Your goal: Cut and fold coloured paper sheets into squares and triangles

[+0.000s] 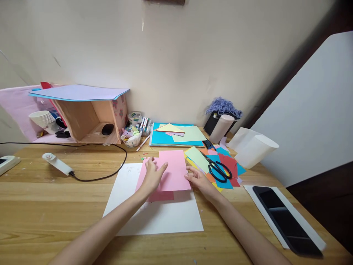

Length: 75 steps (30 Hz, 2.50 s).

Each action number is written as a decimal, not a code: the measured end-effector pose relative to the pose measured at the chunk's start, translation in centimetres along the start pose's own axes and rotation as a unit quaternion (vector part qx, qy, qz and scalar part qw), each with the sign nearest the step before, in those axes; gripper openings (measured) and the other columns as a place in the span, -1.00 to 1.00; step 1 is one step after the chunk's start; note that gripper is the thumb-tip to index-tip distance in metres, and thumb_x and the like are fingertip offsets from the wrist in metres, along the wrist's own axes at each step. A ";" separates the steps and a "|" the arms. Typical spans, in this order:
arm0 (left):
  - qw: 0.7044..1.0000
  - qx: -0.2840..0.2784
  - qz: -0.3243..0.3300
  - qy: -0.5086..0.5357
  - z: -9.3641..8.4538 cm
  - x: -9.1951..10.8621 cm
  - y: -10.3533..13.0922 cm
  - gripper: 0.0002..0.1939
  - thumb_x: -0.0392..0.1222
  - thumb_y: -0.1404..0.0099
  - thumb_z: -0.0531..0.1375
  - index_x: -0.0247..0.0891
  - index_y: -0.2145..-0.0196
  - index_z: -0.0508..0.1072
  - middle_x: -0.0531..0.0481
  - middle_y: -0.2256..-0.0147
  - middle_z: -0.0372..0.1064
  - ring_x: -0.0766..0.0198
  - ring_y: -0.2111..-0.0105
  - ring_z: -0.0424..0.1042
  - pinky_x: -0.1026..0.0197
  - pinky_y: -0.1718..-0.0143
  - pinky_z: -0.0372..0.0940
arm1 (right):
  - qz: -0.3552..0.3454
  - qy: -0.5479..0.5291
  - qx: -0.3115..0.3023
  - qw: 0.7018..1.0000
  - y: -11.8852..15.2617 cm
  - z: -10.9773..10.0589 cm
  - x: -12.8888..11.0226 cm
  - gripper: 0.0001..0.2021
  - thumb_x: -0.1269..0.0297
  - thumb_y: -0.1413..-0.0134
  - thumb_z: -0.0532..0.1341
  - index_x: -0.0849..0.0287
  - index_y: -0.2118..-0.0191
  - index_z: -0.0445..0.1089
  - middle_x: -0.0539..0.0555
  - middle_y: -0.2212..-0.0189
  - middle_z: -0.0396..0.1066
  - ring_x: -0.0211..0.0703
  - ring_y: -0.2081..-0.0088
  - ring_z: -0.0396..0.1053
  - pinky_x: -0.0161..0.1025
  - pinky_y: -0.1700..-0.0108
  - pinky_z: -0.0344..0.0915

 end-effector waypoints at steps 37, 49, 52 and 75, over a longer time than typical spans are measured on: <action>0.955 -0.187 -0.143 0.180 2.2 -5.6 1.1 -0.64 -0.05 -0.06 0.22 -0.33 0.24 0.37 -0.13 0.29 0.41 0.19 0.33 0.41 0.18 0.29 0.27 | -0.275 0.556 -0.029 0.784 1.5 3.8 -2.7 -0.53 0.47 -0.12 -0.04 -0.05 -0.14 0.07 0.00 -0.18 -0.01 -0.14 -0.13 0.05 -0.10 -0.08 0.12; 0.960 -0.220 -0.120 0.127 2.6 -5.4 1.4 -0.66 -0.05 -0.08 0.20 -0.35 0.24 0.38 -0.09 0.37 0.41 0.24 0.38 0.38 0.28 0.40 0.24 | -0.039 0.189 0.056 0.980 0.4 0.5 -1.0 -0.69 0.09 0.03 0.16 0.18 0.21 0.39 0.08 0.35 0.43 -0.12 0.28 0.36 -0.22 0.25 0.28; 0.959 -0.223 -0.117 0.130 2.8 -5.2 1.7 -0.65 -0.06 -0.10 0.19 -0.35 0.21 0.37 -0.09 0.37 0.42 0.24 0.40 0.39 0.28 0.41 0.25 | -0.005 0.160 0.054 0.986 0.3 0.3 -0.4 -0.71 0.05 0.11 0.20 0.22 0.41 0.40 0.04 0.44 0.41 -0.17 0.38 0.34 -0.28 0.36 0.24; 0.960 -0.267 -0.083 -0.035 3.7 -4.9 3.1 -0.67 -0.04 -0.08 0.14 -0.36 0.31 0.47 -0.07 0.43 0.43 0.20 0.44 0.34 0.28 0.47 0.17 | 0.004 0.060 0.059 0.996 0.1 0.6 0.4 -0.73 0.07 0.11 0.21 0.22 0.43 0.33 -0.06 0.51 0.28 -0.31 0.48 0.20 -0.35 0.44 0.10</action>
Point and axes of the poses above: each hand's wrist, its own y-axis away from the middle knuckle, its own z-axis out of the palm, x = y × z, the point moved 8 cm from there along -y, towards the middle knuckle
